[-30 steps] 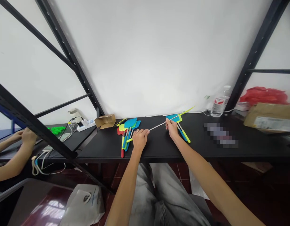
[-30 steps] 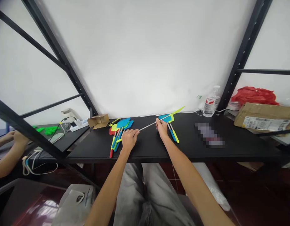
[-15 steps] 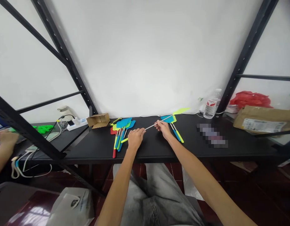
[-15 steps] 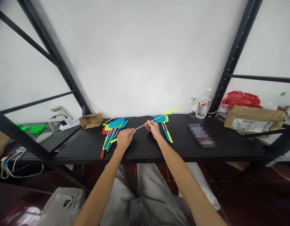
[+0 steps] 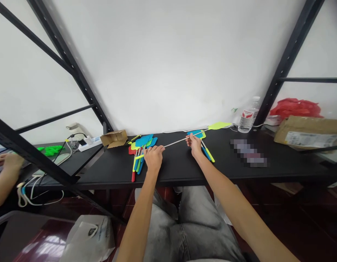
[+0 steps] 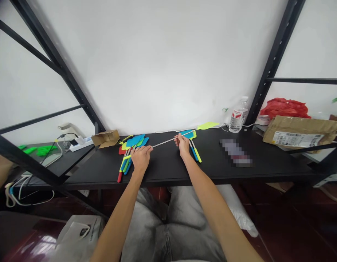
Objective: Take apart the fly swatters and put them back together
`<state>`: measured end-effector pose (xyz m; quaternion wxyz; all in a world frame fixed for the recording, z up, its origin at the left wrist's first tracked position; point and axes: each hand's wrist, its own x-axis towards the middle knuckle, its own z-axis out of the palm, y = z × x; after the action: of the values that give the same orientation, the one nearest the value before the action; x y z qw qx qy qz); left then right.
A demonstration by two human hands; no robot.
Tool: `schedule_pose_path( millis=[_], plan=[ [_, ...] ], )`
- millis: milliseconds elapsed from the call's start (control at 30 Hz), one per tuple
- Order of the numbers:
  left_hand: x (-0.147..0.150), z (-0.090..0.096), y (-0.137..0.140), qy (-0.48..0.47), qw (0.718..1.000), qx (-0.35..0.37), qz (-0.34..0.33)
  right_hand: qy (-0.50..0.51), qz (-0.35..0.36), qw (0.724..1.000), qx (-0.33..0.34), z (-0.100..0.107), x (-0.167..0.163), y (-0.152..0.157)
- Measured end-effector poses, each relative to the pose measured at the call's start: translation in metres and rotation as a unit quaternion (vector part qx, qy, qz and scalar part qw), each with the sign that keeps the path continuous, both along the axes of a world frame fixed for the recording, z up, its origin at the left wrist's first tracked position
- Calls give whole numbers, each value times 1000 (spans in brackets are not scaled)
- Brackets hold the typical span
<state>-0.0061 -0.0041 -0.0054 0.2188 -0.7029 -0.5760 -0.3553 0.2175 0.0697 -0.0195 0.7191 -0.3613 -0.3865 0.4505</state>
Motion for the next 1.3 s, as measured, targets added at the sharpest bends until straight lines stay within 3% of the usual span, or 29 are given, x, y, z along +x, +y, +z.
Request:
schedule_pose_path(
  millis=[233, 433, 700, 933, 1133, 1300],
  plan=[
    [-5, 0, -1, -29, 997, -13, -71, -65, 78, 995, 7, 0, -2, -4],
    [1, -1, -1, -21, 994, -30, -99, -169, 179, 968, 44, 3, -7, -9],
    [3, -5, 3, 9, 997, -37, -70, -56, 123, 991, -2, -3, -3, -2],
    [-2, 1, 0, -9, 1000, -24, 0, 49, 21, 999, -2, -3, 3, 3],
    [-4, 1, -2, -45, 999, -13, 14, 52, 26, 998, 4, -2, 7, 2],
    [-12, -2, -1, -77, 996, 8, 39, 114, 5, 993, 2, 1, 11, 2]
  ],
)
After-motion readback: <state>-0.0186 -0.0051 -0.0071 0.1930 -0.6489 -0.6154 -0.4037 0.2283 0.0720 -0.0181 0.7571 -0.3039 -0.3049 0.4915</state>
